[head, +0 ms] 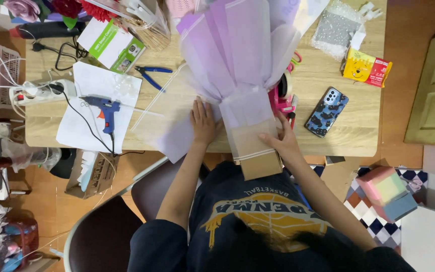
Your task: The person wraps a flower bouquet with multiple layers of translucent purple and white paper. They fold and tuck the paper around the stems, then secure the layers with clear tape from a dispenser.
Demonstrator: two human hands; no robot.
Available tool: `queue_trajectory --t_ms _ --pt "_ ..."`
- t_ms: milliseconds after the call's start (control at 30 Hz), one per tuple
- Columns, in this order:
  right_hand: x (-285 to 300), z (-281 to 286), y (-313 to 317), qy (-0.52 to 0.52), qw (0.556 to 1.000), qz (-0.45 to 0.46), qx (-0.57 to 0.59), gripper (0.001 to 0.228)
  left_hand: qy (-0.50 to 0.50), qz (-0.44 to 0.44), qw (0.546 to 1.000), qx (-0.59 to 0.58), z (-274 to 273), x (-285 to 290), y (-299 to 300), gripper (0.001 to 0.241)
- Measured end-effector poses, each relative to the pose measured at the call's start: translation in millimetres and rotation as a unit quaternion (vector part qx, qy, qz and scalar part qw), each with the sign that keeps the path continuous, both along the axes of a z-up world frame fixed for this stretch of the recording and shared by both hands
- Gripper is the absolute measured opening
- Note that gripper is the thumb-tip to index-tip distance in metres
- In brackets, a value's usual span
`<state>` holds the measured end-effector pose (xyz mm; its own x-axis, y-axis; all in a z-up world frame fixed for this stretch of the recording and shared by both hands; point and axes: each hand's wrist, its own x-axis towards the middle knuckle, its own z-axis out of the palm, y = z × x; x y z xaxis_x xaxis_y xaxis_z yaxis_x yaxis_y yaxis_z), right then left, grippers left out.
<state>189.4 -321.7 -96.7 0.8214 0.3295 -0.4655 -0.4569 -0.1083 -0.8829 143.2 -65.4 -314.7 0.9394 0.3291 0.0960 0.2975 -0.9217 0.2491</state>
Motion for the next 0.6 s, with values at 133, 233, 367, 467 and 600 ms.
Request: queue_trajectory --t_ms 133,233,367,467,600 --pt "-0.4 14.2 -15.4 -0.04 0.999 -0.003 0.021 0.1 0.021 -0.027 0.998 -0.053 23.0 7.9 8.2 0.098" --pt "-0.6 21.2 -16.4 -0.12 0.993 -0.003 -0.009 0.111 0.001 -0.015 0.995 -0.102 57.1 1.9 8.3 0.087" --pt "-11.0 47.6 8.4 -0.242 0.946 -0.012 -0.216 0.102 -0.126 0.066 0.967 -0.21 74.1 -17.3 -10.9 0.063" --pt "-16.8 19.2 14.7 -0.284 0.909 -0.036 -0.303 0.104 -0.147 0.072 0.916 -0.365 125.6 -22.3 -44.6 0.056" --pt "-16.1 -53.6 9.9 -0.513 0.759 -0.025 -0.401 0.108 -0.095 0.015 0.723 -0.684 185.2 -18.6 -72.2 0.089"
